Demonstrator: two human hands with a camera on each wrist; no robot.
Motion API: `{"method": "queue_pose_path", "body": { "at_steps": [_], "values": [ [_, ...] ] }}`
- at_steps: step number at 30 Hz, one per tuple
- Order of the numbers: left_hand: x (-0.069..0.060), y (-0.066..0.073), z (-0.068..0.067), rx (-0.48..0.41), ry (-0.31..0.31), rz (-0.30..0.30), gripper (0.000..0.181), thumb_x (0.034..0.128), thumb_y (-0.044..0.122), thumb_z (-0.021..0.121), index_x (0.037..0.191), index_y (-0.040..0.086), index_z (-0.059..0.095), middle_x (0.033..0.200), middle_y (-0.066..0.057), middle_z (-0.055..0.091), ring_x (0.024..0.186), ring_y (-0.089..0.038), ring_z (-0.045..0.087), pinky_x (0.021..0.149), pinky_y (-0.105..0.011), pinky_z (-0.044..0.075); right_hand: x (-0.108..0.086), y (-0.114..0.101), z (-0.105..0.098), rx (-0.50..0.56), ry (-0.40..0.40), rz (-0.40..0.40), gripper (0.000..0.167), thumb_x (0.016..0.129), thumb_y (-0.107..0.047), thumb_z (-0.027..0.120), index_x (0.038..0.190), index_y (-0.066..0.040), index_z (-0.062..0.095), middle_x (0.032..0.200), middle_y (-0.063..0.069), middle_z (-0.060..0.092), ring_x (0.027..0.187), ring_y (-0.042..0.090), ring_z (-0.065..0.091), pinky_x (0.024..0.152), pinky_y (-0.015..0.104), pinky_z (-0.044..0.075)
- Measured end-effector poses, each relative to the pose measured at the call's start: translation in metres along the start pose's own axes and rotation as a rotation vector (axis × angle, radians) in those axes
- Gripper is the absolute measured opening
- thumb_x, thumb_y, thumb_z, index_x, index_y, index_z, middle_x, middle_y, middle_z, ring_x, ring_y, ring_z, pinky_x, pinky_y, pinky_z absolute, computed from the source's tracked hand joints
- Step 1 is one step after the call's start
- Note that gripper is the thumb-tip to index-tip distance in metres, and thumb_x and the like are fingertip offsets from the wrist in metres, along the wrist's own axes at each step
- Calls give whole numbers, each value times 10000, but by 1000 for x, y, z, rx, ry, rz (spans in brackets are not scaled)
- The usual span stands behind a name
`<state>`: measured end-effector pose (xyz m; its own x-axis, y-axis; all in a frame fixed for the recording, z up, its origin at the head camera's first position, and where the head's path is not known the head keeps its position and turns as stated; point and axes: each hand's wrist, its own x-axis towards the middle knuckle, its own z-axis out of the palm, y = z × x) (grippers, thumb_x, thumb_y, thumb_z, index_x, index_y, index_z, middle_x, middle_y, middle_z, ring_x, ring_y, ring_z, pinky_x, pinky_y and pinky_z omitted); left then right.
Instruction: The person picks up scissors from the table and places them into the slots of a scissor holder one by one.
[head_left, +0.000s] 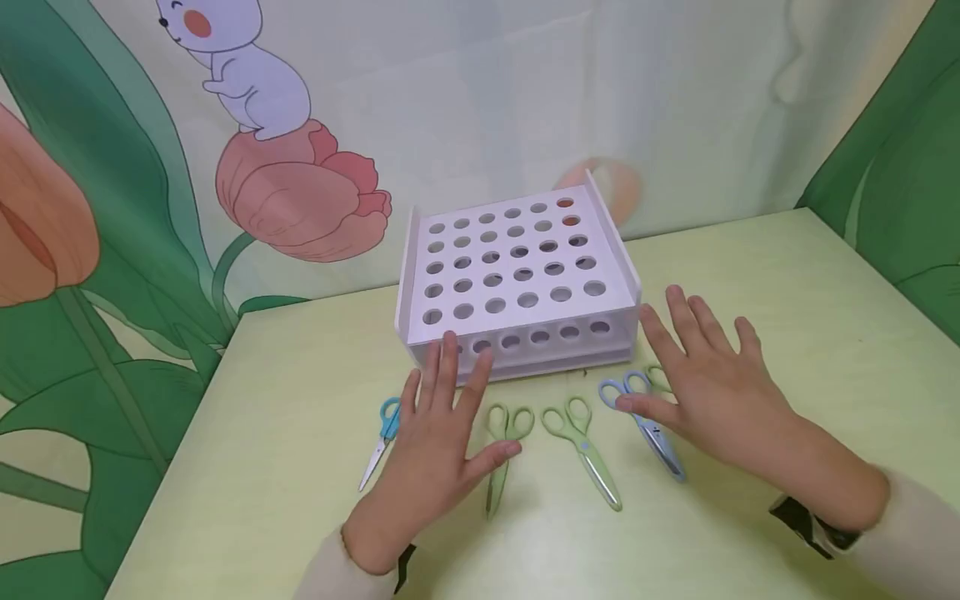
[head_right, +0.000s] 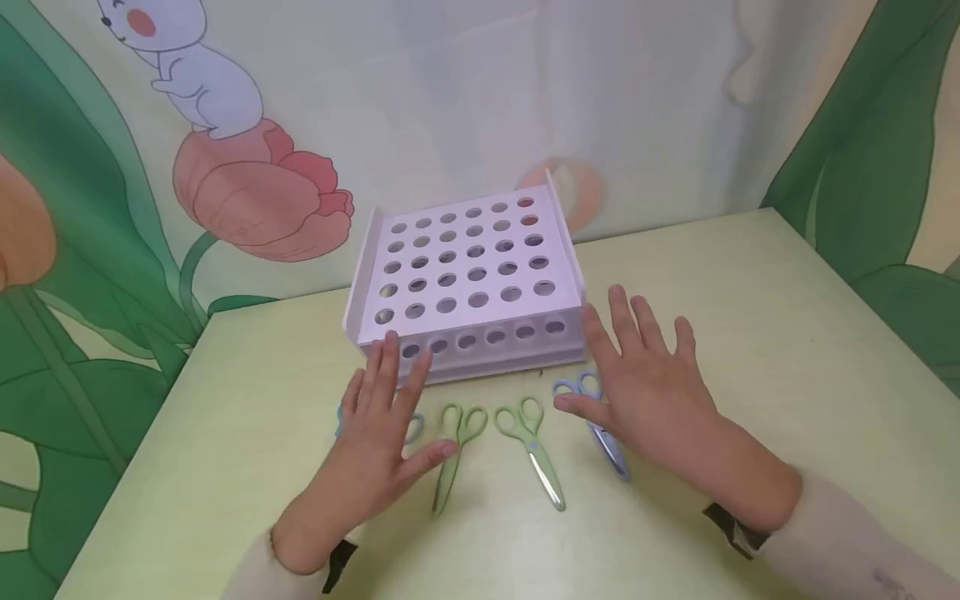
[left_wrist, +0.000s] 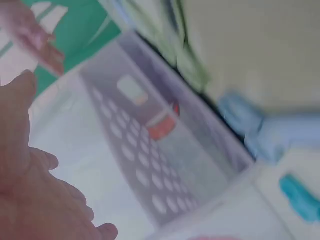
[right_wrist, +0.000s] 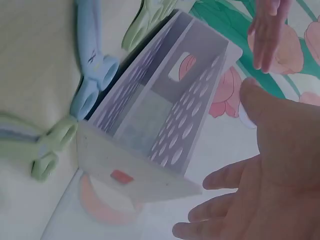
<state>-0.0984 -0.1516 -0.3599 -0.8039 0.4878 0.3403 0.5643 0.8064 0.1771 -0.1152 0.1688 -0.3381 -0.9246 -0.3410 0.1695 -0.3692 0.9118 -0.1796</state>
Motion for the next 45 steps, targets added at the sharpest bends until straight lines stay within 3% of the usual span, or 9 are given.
{"method": "queue_pose_path", "body": {
  "at_steps": [5,12,22,27,29,31,36,41,45],
  "values": [
    [18,-17,-16,-18,76,-59,963,927,372,738,1636,174,116,1665,-198,-86,1521,-383,-53,1136,-663,91,4,10,-8,6,-23,16,938,964,-570,601,1604,-18,193,1632,293,86,1462,511,152,1056,768,87],
    [49,-43,-21,-47,148,-93,942,911,255,765,1612,91,158,1638,-291,14,1511,-432,19,1109,-685,124,7,25,-11,24,-39,38,936,957,-560,621,1596,-7,219,1608,321,152,1423,550,216,1060,760,97],
    [76,-59,-22,-83,20,-200,905,952,301,722,1610,46,155,1643,-279,10,1512,-427,18,1134,-638,140,3,42,-14,34,-25,43,936,966,-577,598,1588,12,221,1593,336,184,1398,555,268,1043,762,158],
    [88,-69,-26,-65,-30,-283,957,929,399,737,1616,59,165,1650,-262,-16,1518,-407,4,1149,-629,141,7,59,-18,116,-73,34,910,974,-552,604,1591,2,228,1596,334,178,1394,561,274,1034,745,237],
    [91,-73,-27,-38,-39,-314,1006,905,458,749,1616,51,166,1650,-265,6,1515,-412,50,1145,-624,182,11,68,-20,185,-94,25,870,978,-507,626,1586,-7,258,1598,319,197,1397,554,280,1040,723,267],
    [93,-77,-27,-20,-42,-334,1048,879,505,759,1611,35,176,1643,-277,45,1481,-460,179,1119,-618,264,15,77,-20,260,-104,13,799,986,-447,645,1567,-7,318,1587,303,249,1405,527,291,1057,692,286],
    [91,-82,-28,-36,-57,-333,1103,833,527,792,1599,2,197,1628,-295,117,1244,-577,478,993,-601,433,23,95,-11,406,-120,1,609,999,-313,664,1481,5,469,1481,252,459,1337,445,442,1027,607,392],
    [88,-86,-28,-43,-61,-330,1114,817,539,800,1595,-2,213,1638,-255,147,1161,-563,548,936,-581,469,28,108,3,462,-178,23,517,1007,-255,656,1428,20,533,1299,202,619,1130,340,611,877,493,513],
    [85,-88,-24,-64,-66,-326,1091,828,549,784,1605,36,216,1650,-226,137,1228,-526,522,954,-577,459,30,118,16,463,-250,40,478,994,-193,669,1395,42,558,1070,83,658,901,228,598,715,380,502]
  ]
}}
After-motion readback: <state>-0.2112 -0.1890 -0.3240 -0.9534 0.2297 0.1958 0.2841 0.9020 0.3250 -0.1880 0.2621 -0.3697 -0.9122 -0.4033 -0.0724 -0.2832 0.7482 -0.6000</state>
